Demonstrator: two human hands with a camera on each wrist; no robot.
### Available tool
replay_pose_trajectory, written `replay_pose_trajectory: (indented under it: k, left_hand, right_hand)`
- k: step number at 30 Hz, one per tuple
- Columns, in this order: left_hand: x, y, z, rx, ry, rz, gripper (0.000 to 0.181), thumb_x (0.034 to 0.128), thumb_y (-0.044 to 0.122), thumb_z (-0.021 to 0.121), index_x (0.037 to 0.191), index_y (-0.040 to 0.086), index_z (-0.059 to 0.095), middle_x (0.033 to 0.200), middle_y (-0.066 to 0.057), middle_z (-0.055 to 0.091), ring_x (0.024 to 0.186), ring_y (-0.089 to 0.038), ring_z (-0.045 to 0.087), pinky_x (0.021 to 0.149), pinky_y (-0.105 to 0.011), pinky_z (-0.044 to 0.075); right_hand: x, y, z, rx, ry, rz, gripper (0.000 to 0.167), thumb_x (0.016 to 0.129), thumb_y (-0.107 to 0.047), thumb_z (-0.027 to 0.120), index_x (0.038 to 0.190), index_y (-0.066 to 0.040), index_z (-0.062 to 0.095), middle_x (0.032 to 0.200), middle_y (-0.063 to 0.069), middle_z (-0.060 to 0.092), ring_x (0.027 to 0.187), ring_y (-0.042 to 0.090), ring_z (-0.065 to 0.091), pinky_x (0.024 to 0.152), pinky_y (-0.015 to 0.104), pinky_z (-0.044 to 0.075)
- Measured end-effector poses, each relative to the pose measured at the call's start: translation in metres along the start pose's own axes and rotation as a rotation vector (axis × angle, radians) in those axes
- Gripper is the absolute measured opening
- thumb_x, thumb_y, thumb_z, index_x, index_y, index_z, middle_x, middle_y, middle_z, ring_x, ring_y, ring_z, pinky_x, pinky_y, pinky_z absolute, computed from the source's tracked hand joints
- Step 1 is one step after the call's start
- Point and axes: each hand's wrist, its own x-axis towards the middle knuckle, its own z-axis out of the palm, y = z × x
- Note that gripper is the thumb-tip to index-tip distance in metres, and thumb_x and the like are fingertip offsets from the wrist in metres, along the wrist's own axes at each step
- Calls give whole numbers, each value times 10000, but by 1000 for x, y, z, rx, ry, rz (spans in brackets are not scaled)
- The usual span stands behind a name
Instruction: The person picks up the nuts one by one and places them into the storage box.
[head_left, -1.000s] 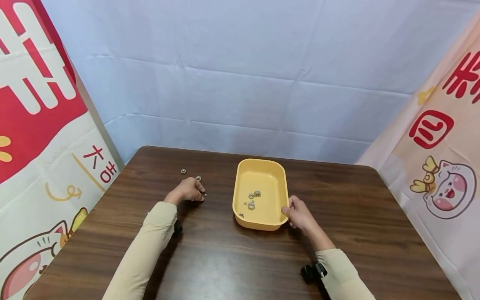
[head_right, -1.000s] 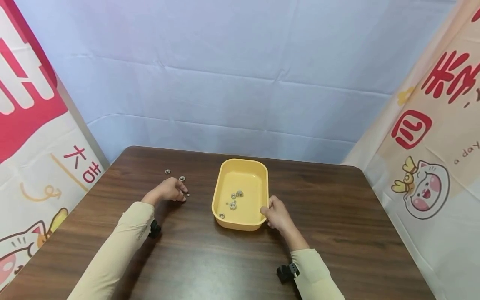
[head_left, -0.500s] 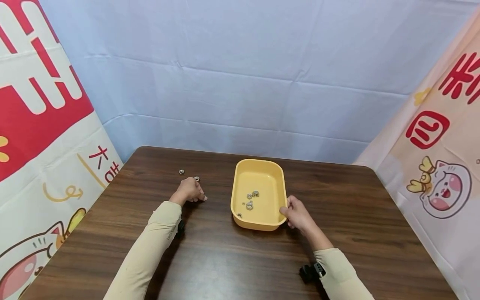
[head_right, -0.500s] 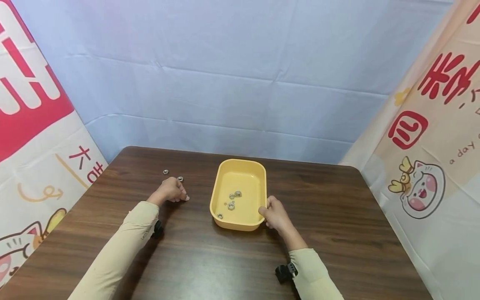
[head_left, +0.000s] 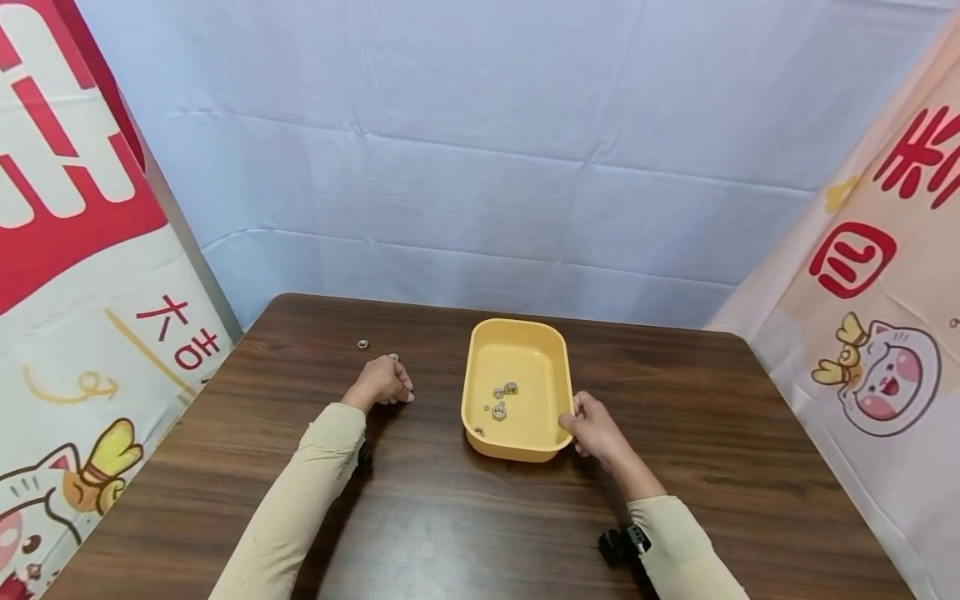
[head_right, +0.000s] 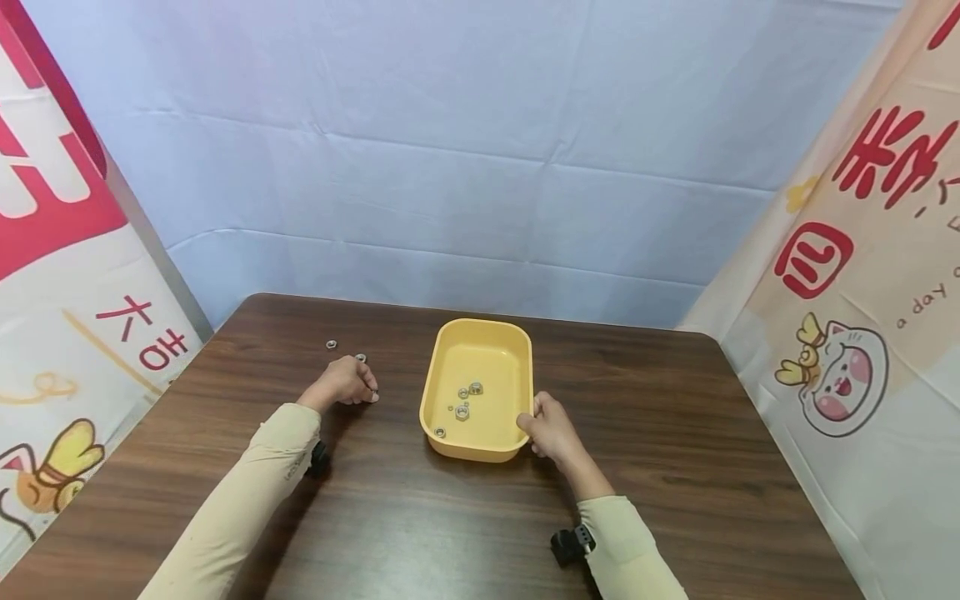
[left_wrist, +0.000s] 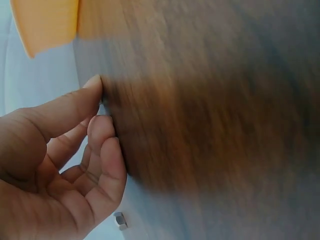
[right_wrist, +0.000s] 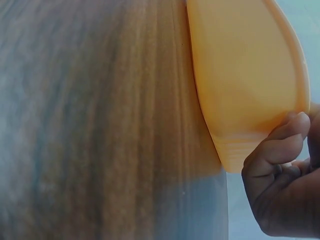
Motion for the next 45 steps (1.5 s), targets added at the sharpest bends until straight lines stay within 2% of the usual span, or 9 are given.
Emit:
replay_pose_trajectory:
  k: [3,8,11,16,19,25,33,38,45]
  left_hand:
    - [-1,1,0,-12,-16,-4,94,769,95,764,739,64,680,993,-131,653,582,-160,580,523,-281,494]
    - [-1,1,0,-39,-19,-11,121,747,49,748,661,70,665,693,-42,644,534,-153,566,499,-268,487]
    - [-1,0,0,-76,-27,-21,147,743,17,705,622,59,632,571,-57,610,515,-159,576,499,-277,499]
    - [-4,-2,0,-212,-103,-48,99,810,-10,632,714,12,640,668,-88,638,584,-194,619,551,-314,528]
    - [-6,-3,-1,-267,-150,-49,61,807,-46,616,802,-18,670,721,-93,648,618,-193,618,566,-318,526]
    - [-8,-7,-3,-341,-183,-73,95,827,-37,607,883,-46,683,730,-92,652,622,-181,604,578,-314,516]
    - [-6,-14,-8,-529,-268,-115,203,840,-42,606,1037,-71,650,846,-126,673,723,-197,651,663,-332,540]
    - [-6,-15,-11,-575,-283,-110,256,831,-75,621,1087,-79,636,895,-137,672,822,-227,649,728,-360,532]
    - [-7,-15,-13,-611,-274,-121,281,811,-83,644,1091,-88,632,867,-132,678,798,-223,654,718,-362,534]
  right_hand:
    - [0,0,1,7,-2,0,132,777,30,491,795,-37,379,562,52,446,387,135,384,359,234,326]
    - [0,0,1,6,0,0,128,780,28,492,798,-35,382,559,52,448,387,137,384,359,237,329]
    - [0,1,1,0,4,-1,131,777,28,491,792,-40,380,559,51,447,388,137,386,360,236,329]
    - [0,0,-1,-5,-1,-3,133,777,27,492,788,-42,378,564,51,443,390,138,391,362,236,332]
    - [0,0,-1,-8,-2,-2,129,780,24,493,794,-39,381,569,50,439,393,139,393,365,238,334]
    - [1,0,-1,-17,-2,-2,126,785,25,493,797,-37,384,569,53,438,393,141,391,365,240,334]
    - [0,0,-1,-11,-8,2,130,783,25,494,803,-37,382,564,52,441,393,140,392,366,241,332]
    - [0,0,-1,-3,-1,0,129,774,22,497,798,-36,384,563,49,434,388,138,390,360,237,330]
    - [0,0,-1,12,-9,5,126,785,33,498,811,-26,390,557,55,445,385,139,381,362,236,325]
